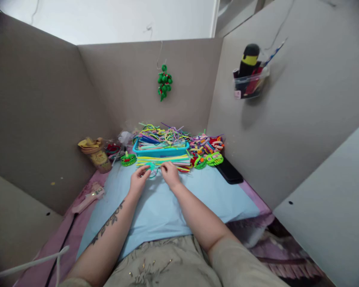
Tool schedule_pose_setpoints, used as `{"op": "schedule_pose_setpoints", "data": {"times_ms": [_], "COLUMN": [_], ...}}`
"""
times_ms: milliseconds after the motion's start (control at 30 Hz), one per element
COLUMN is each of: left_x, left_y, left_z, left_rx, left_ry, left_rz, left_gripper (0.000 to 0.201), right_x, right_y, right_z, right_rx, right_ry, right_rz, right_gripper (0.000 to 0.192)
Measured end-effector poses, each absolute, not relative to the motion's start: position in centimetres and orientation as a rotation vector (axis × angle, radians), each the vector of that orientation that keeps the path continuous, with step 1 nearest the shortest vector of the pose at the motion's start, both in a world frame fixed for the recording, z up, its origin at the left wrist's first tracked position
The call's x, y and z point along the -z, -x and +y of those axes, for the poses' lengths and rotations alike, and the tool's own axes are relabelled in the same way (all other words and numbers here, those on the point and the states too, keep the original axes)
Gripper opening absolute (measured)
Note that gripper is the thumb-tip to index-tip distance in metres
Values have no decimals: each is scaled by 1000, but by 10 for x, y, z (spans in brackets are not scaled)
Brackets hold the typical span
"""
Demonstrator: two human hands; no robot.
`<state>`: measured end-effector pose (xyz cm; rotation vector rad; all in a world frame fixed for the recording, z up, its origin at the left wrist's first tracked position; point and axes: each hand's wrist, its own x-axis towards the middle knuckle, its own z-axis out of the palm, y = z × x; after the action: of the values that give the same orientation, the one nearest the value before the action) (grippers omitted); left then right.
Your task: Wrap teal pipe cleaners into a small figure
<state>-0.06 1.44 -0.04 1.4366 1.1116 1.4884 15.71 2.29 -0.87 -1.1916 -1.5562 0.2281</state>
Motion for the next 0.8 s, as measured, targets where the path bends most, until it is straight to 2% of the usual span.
{"op": "schedule_pose_setpoints", "data": {"times_ms": [100,333,567,800], "left_x": [4,10,7,6], "left_y": [3,1,0,0], "left_z": [18,21,18,17], "left_rx": [-1461,-1405,-1418,-1450], "left_ry": [-1500,-1405,-1426,-1530], "left_rz": [1198,1093,1065,1120], "left_gripper": [35,36,35,32], "right_x": [9,12,15,7], "right_y": [-154,-146,-147,-142], "right_z": [23,25,27,18], "right_rx": [-370,-960,-1012,-1296], "right_ry": [1163,1018,994,948], "right_rz": [-1450,-1152,-1260,-1296], "right_gripper": [14,16,14,11]}}
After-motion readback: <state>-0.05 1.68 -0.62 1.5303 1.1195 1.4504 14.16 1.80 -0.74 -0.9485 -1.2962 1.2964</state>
